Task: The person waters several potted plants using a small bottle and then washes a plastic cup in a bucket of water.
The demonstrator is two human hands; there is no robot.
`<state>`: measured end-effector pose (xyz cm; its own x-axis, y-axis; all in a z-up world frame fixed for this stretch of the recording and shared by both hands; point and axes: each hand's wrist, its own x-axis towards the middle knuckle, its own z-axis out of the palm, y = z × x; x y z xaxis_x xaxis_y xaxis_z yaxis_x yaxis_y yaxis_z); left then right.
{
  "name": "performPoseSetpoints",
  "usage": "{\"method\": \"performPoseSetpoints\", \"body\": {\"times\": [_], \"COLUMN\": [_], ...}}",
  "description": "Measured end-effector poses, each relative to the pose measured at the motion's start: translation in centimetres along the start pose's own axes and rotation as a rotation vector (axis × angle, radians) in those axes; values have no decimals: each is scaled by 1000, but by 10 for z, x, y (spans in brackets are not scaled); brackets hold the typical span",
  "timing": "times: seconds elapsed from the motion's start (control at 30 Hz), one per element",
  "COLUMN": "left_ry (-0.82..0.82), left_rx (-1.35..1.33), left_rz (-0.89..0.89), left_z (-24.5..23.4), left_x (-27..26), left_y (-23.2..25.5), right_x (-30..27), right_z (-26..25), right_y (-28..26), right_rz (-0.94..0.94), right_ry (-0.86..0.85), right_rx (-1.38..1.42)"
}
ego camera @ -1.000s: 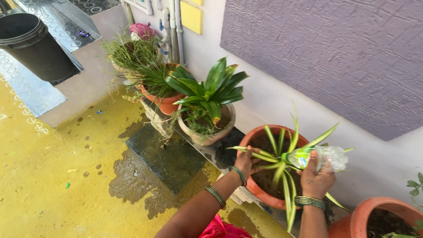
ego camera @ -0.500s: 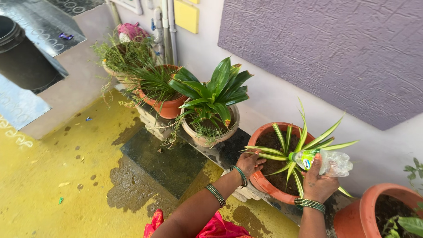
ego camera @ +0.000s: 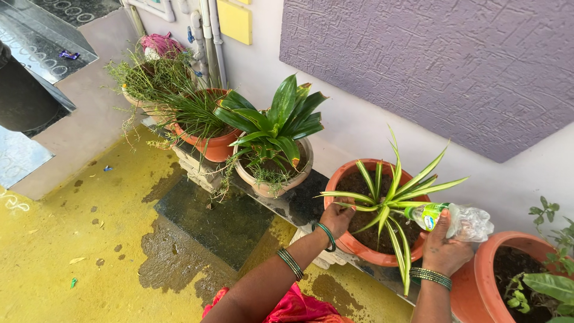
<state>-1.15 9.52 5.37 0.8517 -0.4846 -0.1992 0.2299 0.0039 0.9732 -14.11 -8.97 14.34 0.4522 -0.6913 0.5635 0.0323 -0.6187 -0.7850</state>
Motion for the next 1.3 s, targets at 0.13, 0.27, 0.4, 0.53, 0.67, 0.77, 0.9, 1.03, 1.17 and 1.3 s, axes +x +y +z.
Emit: {"method": "performPoseSetpoints", "body": {"times": [0.13,0.27,0.4,0.53,0.67,0.77,0.9,1.03,1.17,1.3], "left_ry": [83,287,478,548,388,214,-17,-238,-339,-397], "left_rx": [-214,-6,346,756,750,708,705,918,1094,1211], "left_rz": [-231,-45,191,348,622,617,511,308,200,145], "left_z": [2,0,1,27,58,79,106,135,151,155], "left_x": [-6,-10,-21,-32,-31,-28,-34,-39,-31,-22], "left_y": [16,22,34,59,61,53,30,4,-28,-59], "right_x": [4,14,23,38,44,52,62,69,74,75], "right_z": [-8,-8,-10,-18,-31,-42,-60,-69,-70,-73], "right_y": [11,25,30,29,19,21,44,73,98,112], "right_rz": [-17,122,-63,-266,-221,-297,-231,-210,-226,-167], "right_ry": [4,-31,-34,-30,-129,-137,-187,-208,-197,-195], "right_rx": [-79,-122,-91,-229,-233,-178,-239,-301,-377,-317]}}
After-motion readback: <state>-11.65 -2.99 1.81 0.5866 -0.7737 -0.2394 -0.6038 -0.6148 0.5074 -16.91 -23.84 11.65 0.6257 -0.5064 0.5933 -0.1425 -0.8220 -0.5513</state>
